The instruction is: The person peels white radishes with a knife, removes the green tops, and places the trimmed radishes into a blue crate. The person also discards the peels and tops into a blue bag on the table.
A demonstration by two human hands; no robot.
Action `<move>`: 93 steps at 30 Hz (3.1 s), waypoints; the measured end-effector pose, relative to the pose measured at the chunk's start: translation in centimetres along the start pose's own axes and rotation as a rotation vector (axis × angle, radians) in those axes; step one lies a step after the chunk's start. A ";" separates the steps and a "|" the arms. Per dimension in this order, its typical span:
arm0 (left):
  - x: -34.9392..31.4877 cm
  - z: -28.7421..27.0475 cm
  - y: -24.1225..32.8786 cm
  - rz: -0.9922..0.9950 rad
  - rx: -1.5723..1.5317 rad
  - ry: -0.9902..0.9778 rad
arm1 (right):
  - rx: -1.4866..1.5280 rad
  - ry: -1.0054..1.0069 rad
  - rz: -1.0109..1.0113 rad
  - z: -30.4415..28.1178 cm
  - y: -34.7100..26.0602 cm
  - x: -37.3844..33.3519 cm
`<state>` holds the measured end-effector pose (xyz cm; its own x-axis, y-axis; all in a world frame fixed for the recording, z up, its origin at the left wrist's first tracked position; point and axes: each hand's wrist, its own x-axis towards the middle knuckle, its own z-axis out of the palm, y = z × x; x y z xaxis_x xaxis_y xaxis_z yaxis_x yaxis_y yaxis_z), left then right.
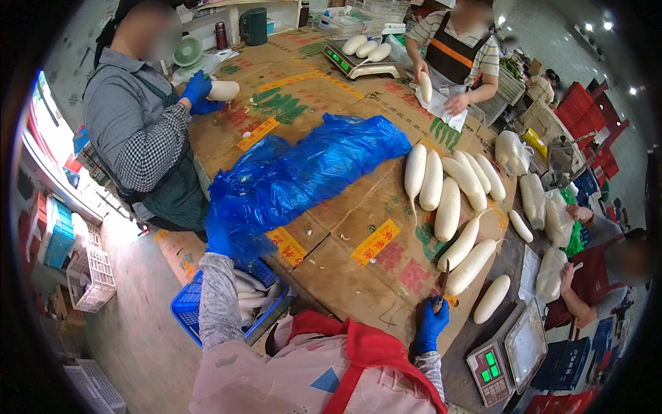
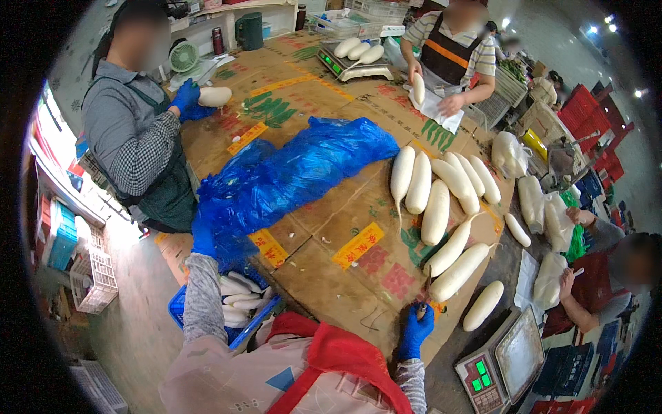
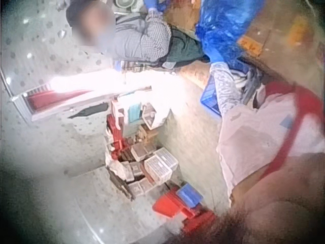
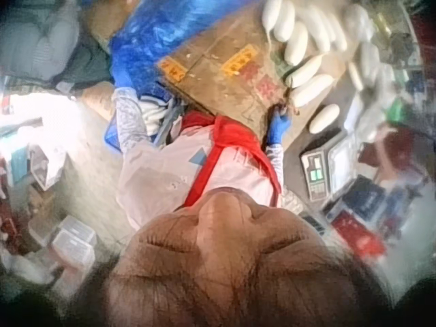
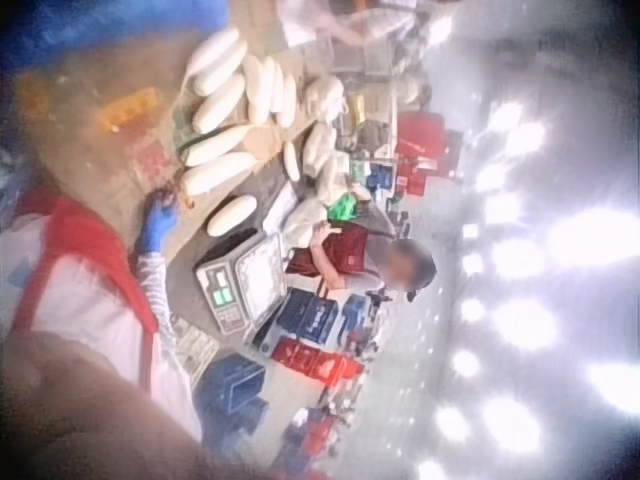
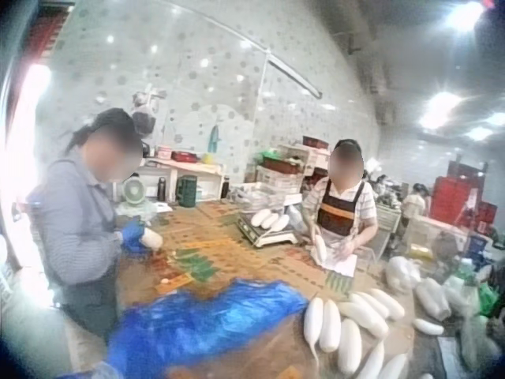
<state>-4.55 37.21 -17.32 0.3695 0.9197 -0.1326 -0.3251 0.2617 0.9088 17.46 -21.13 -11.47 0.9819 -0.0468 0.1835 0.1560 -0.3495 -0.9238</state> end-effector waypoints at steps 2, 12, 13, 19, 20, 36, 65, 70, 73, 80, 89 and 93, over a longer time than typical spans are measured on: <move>0.4 0.8 0.6 0.077 0.050 0.029 | 0.008 0.010 0.008 0.1 -0.4 -0.1; 2.6 5.0 3.8 0.452 0.282 0.387 | -0.045 0.005 -0.009 -0.4 0.0 0.0; 3.5 4.5 3.5 0.485 0.409 0.438 | -0.061 -0.004 -0.012 -0.4 -0.1 0.0; 4.7 3.8 2.5 0.268 0.710 0.580 | -0.020 -0.003 -0.019 -0.3 0.5 0.0; 4.4 3.9 3.0 0.225 0.782 0.576 | -0.029 -0.004 -0.010 -0.3 0.4 0.0; -0.1 15.6 8.0 0.911 1.002 0.132 | 0.077 -0.008 0.079 0.1 -1.6 -0.3; -9.4 21.2 3.7 0.625 1.967 -0.333 | -0.171 0.031 -0.005 -0.5 -0.4 -0.5; -10.8 22.4 4.2 0.926 1.481 -0.145 | -0.112 0.031 0.031 -1.1 -0.1 -0.7; -9.0 21.5 5.1 0.808 1.455 -0.124 | -0.069 0.002 0.023 -0.3 -0.1 -0.3; -11.4 22.6 8.3 0.438 1.147 -0.445 | -0.047 0.013 0.022 -0.8 -0.1 -0.2; -13.3 20.8 5.3 0.332 1.108 -0.446 | 0.080 0.006 -0.033 0.0 0.9 0.2; -12.1 19.7 1.3 0.753 1.110 -0.375 | 0.067 0.032 -0.026 0.2 0.0 0.2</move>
<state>7.69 20.69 -6.79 0.6825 0.5553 0.4753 0.2396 -0.7843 0.5723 17.65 -20.99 -11.52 0.9736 -0.0692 0.2174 0.1891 -0.2877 -0.9389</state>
